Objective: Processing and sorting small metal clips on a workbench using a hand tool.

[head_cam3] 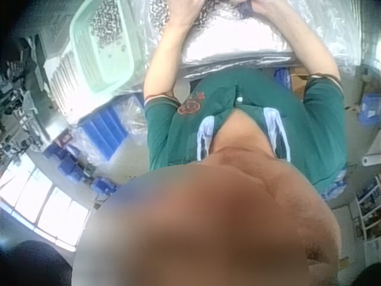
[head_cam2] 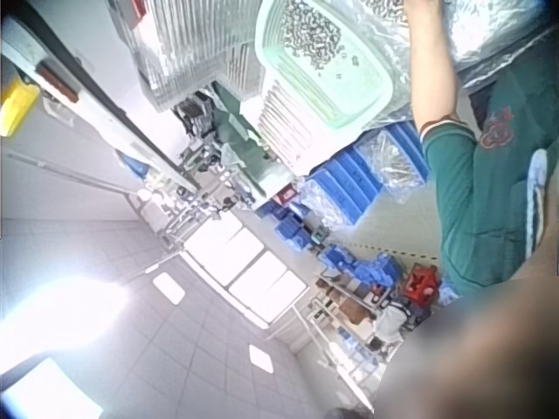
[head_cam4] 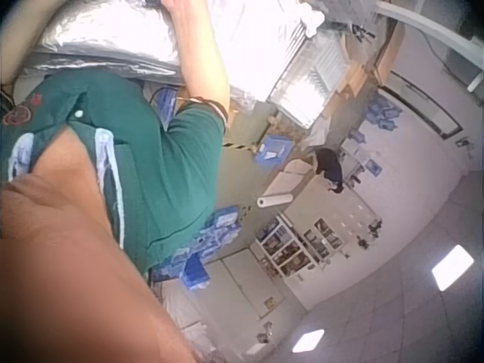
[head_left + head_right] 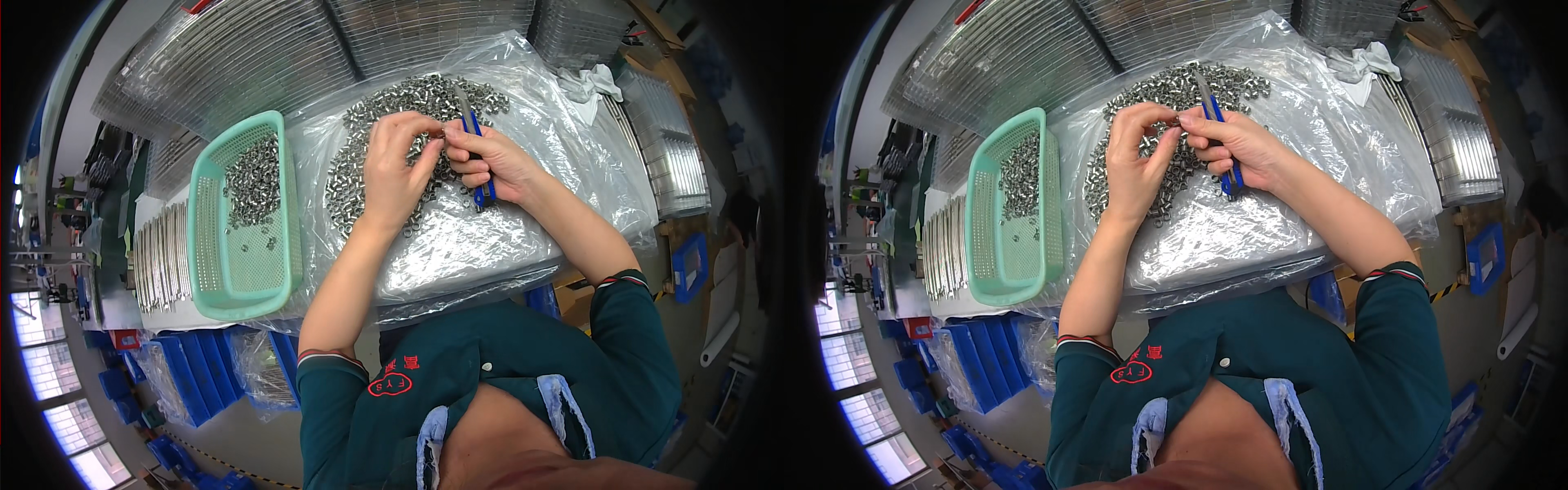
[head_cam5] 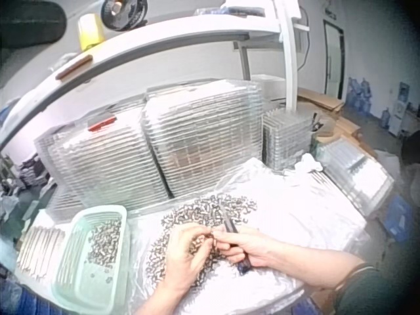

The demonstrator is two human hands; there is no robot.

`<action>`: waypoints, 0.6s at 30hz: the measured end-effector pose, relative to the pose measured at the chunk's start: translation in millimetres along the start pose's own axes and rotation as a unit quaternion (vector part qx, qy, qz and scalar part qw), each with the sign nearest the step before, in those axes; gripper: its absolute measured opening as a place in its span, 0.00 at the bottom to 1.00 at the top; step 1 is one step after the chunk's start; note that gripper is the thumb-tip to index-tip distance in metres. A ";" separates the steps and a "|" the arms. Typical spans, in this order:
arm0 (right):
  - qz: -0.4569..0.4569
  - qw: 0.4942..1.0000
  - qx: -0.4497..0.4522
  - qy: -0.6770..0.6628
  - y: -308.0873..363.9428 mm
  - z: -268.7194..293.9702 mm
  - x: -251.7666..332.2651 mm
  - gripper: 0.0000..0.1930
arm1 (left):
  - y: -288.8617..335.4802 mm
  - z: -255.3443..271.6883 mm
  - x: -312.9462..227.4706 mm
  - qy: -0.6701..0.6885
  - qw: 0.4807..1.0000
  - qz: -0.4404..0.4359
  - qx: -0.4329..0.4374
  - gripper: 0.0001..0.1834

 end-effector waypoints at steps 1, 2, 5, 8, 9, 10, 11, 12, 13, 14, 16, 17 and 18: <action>0.000 1.000 0.001 -0.005 0.2 0.1 0.2 0.06 | -0.1 -0.7 -0.2 0.009 1.000 0.000 0.004 0.11; -0.001 1.000 0.002 -0.009 0.3 0.1 0.3 0.06 | -0.2 -1.4 -0.5 0.018 1.000 -0.001 0.008 0.11; 0.000 1.000 0.001 -0.017 0.2 3.1 -0.5 0.05 | -0.5 -1.6 -1.0 0.044 0.999 0.011 0.005 0.12; -0.005 1.000 0.000 -0.014 0.5 0.5 0.1 0.05 | 0.7 -0.3 1.4 0.073 0.996 0.042 -0.004 0.11; -0.005 1.000 0.000 -0.014 0.4 1.0 0.0 0.05 | 1.0 -0.4 2.7 0.073 0.996 0.042 -0.004 0.11; -0.007 1.000 0.001 -0.010 0.3 1.7 -0.5 0.06 | 1.6 -0.7 4.1 0.057 0.998 0.034 0.002 0.11; -0.009 1.000 0.002 -0.007 0.2 2.1 -0.8 0.06 | 1.6 -1.0 4.3 0.041 0.999 0.026 0.007 0.10; -0.009 1.000 0.002 -0.007 0.1 2.4 -0.6 0.06 | 1.3 -1.0 4.0 0.041 0.999 0.026 0.007 0.10; -0.011 1.000 0.001 -0.005 0.0 2.8 -0.6 0.06 | 0.9 -0.8 3.1 0.035 0.999 0.026 0.008 0.09; -0.013 1.000 0.000 -0.003 0.0 3.1 -0.6 0.06 | 0.6 -0.8 2.6 0.030 0.999 0.025 0.009 0.08; -0.012 1.000 0.001 -0.003 0.1 2.8 -0.7 0.06 | 0.3 -0.9 1.8 0.025 1.000 0.017 0.009 0.09; -0.012 1.000 0.003 -0.004 0.2 2.4 -0.7 0.06 | 0.2 -1.0 1.0 0.020 1.000 0.009 0.009 0.09; -0.011 1.000 0.003 -0.004 0.3 1.8 -0.9 0.06 | 0.4 -1.1 1.0 0.020 1.000 0.009 0.009 0.09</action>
Point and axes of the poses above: each hand's wrist, its own y-axis away from the middle knuckle, its own z-axis out of the back of the hand, x = y × z, the point moved 5 cm from there along -y, towards the middle knuckle, and after that the axes turned 11 degrees about x, right-handed, at the moved point
